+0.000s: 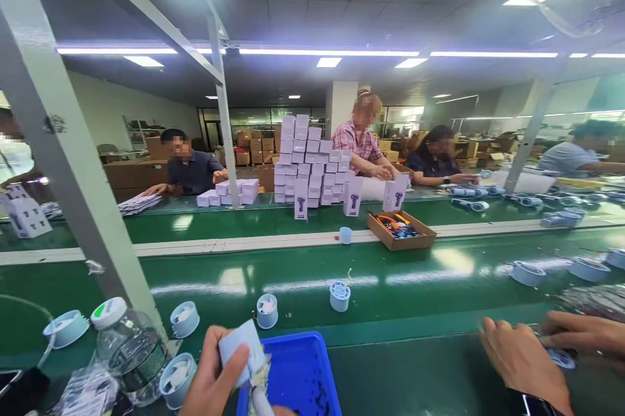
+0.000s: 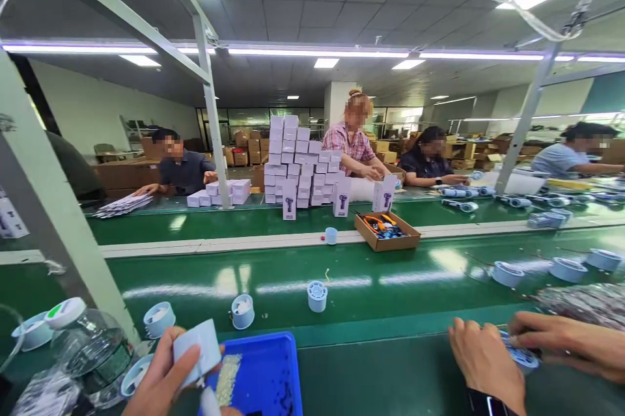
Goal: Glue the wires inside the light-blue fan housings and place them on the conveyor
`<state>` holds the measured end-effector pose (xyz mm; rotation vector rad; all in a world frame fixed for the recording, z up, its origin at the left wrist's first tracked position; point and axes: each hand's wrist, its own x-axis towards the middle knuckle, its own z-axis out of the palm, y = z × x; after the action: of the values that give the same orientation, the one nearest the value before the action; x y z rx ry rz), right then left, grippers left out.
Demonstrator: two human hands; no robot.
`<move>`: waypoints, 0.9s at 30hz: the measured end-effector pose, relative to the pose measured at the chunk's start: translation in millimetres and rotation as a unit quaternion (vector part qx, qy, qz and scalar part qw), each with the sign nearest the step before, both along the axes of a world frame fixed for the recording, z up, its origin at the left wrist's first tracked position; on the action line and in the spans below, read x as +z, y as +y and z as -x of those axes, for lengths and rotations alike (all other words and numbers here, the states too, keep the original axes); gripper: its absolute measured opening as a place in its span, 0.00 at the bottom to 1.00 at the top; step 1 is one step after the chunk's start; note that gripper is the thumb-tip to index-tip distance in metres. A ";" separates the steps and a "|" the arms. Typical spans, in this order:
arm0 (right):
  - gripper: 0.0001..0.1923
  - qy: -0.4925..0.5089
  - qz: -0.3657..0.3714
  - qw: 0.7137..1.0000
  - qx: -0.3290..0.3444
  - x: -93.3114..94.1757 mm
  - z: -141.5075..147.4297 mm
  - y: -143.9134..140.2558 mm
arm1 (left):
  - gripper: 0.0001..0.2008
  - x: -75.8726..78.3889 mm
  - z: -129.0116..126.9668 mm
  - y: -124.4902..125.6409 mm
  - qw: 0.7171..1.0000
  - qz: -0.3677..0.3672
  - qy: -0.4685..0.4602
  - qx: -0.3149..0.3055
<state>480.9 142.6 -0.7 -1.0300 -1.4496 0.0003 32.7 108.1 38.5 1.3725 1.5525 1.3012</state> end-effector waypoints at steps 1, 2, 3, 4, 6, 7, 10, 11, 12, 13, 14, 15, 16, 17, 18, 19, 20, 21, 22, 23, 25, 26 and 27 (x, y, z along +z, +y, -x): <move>0.25 0.022 0.029 0.999 0.025 0.9 17.9 -3.5 | 0.16 0.5 5.9 13.6 0.994 -0.003 0.109 -0.009; 0.25 0.043 0.072 0.995 0.055 0.5 40.9 -7.5 | 0.16 0.6 12.3 28.6 0.973 0.003 0.228 -0.023; 0.23 0.069 0.122 0.988 0.070 -1.6 67.6 -11.5 | 0.17 -0.2 18.6 44.4 0.959 0.013 0.282 -0.031; 0.18 0.069 0.148 0.983 0.087 -5.5 96.5 -15.5 | 0.18 -2.1 24.2 60.2 0.948 0.023 0.315 -0.035; 0.11 0.060 0.185 0.974 0.115 -17.2 153.6 -22.1 | 0.14 -9.1 31.3 89.3 0.923 0.048 0.379 -0.041; 0.12 0.055 0.200 0.970 0.126 -23.6 179.0 -24.3 | 0.13 -13.6 32.3 101.5 0.910 0.063 0.407 -0.041; 0.10 0.052 0.251 0.956 0.141 -36.7 232.4 -24.5 | 0.16 -25.1 25.2 126.5 0.879 0.093 0.464 -0.052; 0.10 0.062 0.272 0.949 0.148 -37.5 242.2 -22.8 | 0.17 -27.4 20.1 131.3 0.873 0.094 0.475 -0.065; 0.10 0.076 0.291 0.940 0.161 -36.6 248.7 -20.6 | 0.18 -29.0 14.3 134.6 0.867 0.091 0.482 -0.085; 0.10 0.093 0.305 0.931 0.176 -34.8 252.5 -18.2 | 0.19 -30.0 7.9 136.9 0.863 0.084 0.485 -0.113; 0.10 0.108 0.312 0.924 0.192 -32.5 254.5 -15.8 | 0.19 -30.9 1.4 138.3 0.860 0.077 0.483 -0.147; 0.10 0.120 0.313 0.919 0.209 -30.7 255.5 -13.6 | 0.19 -31.6 -4.9 138.9 0.857 0.070 0.477 -0.182; 0.11 0.126 0.309 0.916 0.223 -29.8 256.1 -11.9 | 0.19 -32.3 -10.5 139.0 0.855 0.064 0.468 -0.215; 0.13 0.128 0.306 0.914 0.234 -30.1 256.8 -10.6 | 0.18 -32.7 -15.3 138.7 0.854 0.060 0.457 -0.240; 0.14 0.127 0.306 0.911 0.244 -31.6 257.7 -9.9 | 0.17 -32.6 -18.8 138.0 0.857 0.057 0.444 -0.254; 0.15 0.127 0.309 0.908 0.254 -33.9 258.9 -9.7 | 0.16 -31.5 -21.1 136.7 0.864 0.053 0.431 -0.257; 0.15 0.125 0.312 0.904 0.264 -36.8 260.2 -10.0 | 0.16 -29.0 -22.1 134.9 0.873 0.046 0.416 -0.249; 0.16 0.123 0.316 0.901 0.271 -39.8 261.4 -10.6 | 0.16 -24.8 -21.9 132.2 0.885 0.036 0.400 -0.234; 0.16 0.120 0.319 0.899 0.276 -42.5 262.3 -11.3 | 0.16 -18.9 -20.6 128.5 0.898 0.022 0.382 -0.215; 0.16 0.118 0.322 0.897 0.279 -44.8 263.0 -11.9 | 0.16 -11.2 -18.6 123.4 0.912 0.006 0.362 -0.194; 0.15 0.112 0.326 0.895 0.284 -48.0 263.3 -12.7 | 0.17 7.3 -12.8 109.0 0.935 -0.027 0.319 -0.151; 0.15 0.110 0.328 0.893 0.287 -49.1 263.2 -12.8 | 0.18 17.0 -9.2 99.6 0.945 -0.040 0.296 -0.130; 0.15 0.108 0.330 0.892 0.289 -50.1 262.9 -12.6 | 0.20 26.1 -5.3 89.0 0.955 -0.048 0.272 -0.110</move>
<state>218.1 129.9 -50.8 -1.0397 -1.5267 1.0719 38.0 197.1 64.6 2.0263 1.6276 0.9122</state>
